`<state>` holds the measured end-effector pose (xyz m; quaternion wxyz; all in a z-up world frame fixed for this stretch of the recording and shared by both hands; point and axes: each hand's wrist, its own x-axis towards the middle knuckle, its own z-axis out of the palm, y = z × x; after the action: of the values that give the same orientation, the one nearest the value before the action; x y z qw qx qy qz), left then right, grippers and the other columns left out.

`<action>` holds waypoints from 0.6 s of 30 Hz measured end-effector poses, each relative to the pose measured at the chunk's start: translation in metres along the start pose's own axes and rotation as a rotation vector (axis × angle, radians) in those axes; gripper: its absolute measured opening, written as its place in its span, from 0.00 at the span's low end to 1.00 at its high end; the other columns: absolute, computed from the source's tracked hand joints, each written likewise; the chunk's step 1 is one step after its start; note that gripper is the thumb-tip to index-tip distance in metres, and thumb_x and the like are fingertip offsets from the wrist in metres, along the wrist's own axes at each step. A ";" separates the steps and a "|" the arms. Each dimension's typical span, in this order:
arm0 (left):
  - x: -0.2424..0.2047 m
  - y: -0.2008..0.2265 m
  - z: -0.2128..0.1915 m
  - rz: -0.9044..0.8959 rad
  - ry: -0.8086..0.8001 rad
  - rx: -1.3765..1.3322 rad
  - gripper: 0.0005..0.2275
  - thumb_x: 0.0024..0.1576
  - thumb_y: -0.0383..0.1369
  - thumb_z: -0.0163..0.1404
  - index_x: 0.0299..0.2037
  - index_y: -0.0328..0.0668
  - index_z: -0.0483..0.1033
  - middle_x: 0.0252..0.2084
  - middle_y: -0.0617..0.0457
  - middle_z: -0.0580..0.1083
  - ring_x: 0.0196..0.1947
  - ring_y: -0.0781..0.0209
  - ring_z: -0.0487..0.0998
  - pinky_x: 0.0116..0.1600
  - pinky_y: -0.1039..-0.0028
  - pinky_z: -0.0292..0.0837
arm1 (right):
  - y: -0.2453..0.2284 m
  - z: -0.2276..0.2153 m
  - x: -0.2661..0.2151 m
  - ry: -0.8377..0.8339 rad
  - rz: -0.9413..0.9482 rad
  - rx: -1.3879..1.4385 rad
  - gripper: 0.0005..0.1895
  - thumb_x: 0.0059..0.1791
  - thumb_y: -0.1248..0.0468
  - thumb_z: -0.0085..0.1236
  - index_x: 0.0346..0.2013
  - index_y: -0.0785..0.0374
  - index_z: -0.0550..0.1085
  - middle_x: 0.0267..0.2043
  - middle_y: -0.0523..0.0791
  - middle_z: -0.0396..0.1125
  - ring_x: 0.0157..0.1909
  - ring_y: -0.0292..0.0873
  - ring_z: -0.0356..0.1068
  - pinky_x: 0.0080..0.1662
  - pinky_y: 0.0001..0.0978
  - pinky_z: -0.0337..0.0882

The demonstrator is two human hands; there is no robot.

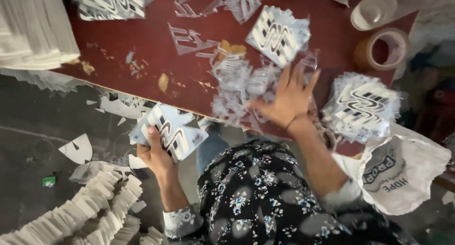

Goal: The person uses shears to trim the edges of small, clear plastic bags containing white items. They repeatedly pick up stacks of these bags, cut the excess plastic, and place the trimmed bags onto a pile on the table.

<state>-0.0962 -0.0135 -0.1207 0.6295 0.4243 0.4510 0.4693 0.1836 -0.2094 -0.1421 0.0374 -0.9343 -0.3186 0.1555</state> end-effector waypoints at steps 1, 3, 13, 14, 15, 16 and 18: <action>0.011 0.001 -0.001 0.001 -0.004 -0.009 0.11 0.65 0.32 0.55 0.50 0.29 0.76 0.43 0.50 0.79 0.37 0.66 0.79 0.42 0.76 0.75 | -0.019 0.015 -0.010 0.008 0.002 -0.005 0.78 0.36 0.11 0.34 0.73 0.78 0.43 0.75 0.70 0.39 0.77 0.67 0.39 0.70 0.73 0.25; 0.028 0.003 -0.006 0.027 -0.031 -0.023 0.11 0.65 0.31 0.55 0.49 0.28 0.77 0.44 0.50 0.79 0.39 0.67 0.79 0.45 0.77 0.76 | -0.056 0.046 -0.033 0.192 -0.096 0.134 0.76 0.34 0.11 0.39 0.75 0.67 0.42 0.73 0.74 0.33 0.75 0.75 0.33 0.68 0.74 0.28; 0.104 0.019 -0.011 0.012 -0.119 0.104 0.11 0.63 0.33 0.57 0.46 0.29 0.77 0.40 0.53 0.78 0.36 0.69 0.75 0.42 0.78 0.70 | -0.148 0.071 0.049 0.204 -0.098 0.147 0.37 0.46 0.36 0.60 0.68 0.39 0.63 0.70 0.66 0.43 0.71 0.73 0.39 0.60 0.79 0.47; 0.108 0.023 -0.009 -0.010 -0.160 0.075 0.11 0.63 0.33 0.57 0.46 0.29 0.77 0.40 0.53 0.78 0.37 0.69 0.75 0.43 0.78 0.71 | -0.150 0.076 0.070 0.275 -0.238 0.256 0.33 0.43 0.47 0.63 0.61 0.48 0.67 0.64 0.64 0.51 0.67 0.71 0.48 0.62 0.71 0.55; 0.112 0.027 -0.008 -0.033 -0.203 0.047 0.12 0.63 0.34 0.56 0.47 0.29 0.77 0.41 0.54 0.78 0.38 0.69 0.76 0.44 0.78 0.72 | -0.151 0.082 0.090 0.349 -0.377 0.364 0.30 0.39 0.57 0.67 0.54 0.57 0.72 0.58 0.61 0.59 0.62 0.68 0.57 0.63 0.64 0.62; 0.115 0.028 -0.013 -0.033 -0.215 0.050 0.12 0.63 0.34 0.56 0.47 0.29 0.77 0.41 0.54 0.78 0.38 0.69 0.76 0.44 0.78 0.72 | -0.139 0.082 0.125 0.355 -0.366 0.367 0.30 0.39 0.57 0.67 0.54 0.57 0.72 0.58 0.61 0.59 0.62 0.68 0.57 0.63 0.64 0.62; 0.132 0.028 -0.015 -0.010 -0.239 0.124 0.12 0.63 0.33 0.56 0.48 0.30 0.77 0.41 0.54 0.78 0.38 0.70 0.76 0.44 0.77 0.73 | -0.114 0.074 0.212 0.166 -0.362 0.218 0.14 0.50 0.61 0.56 0.50 0.58 0.74 0.55 0.54 0.67 0.61 0.59 0.65 0.66 0.55 0.66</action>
<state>-0.0962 0.1223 -0.1194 0.6536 0.5130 0.4030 0.3837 0.2530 0.0076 -0.2497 0.1917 -0.8618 -0.4584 0.1021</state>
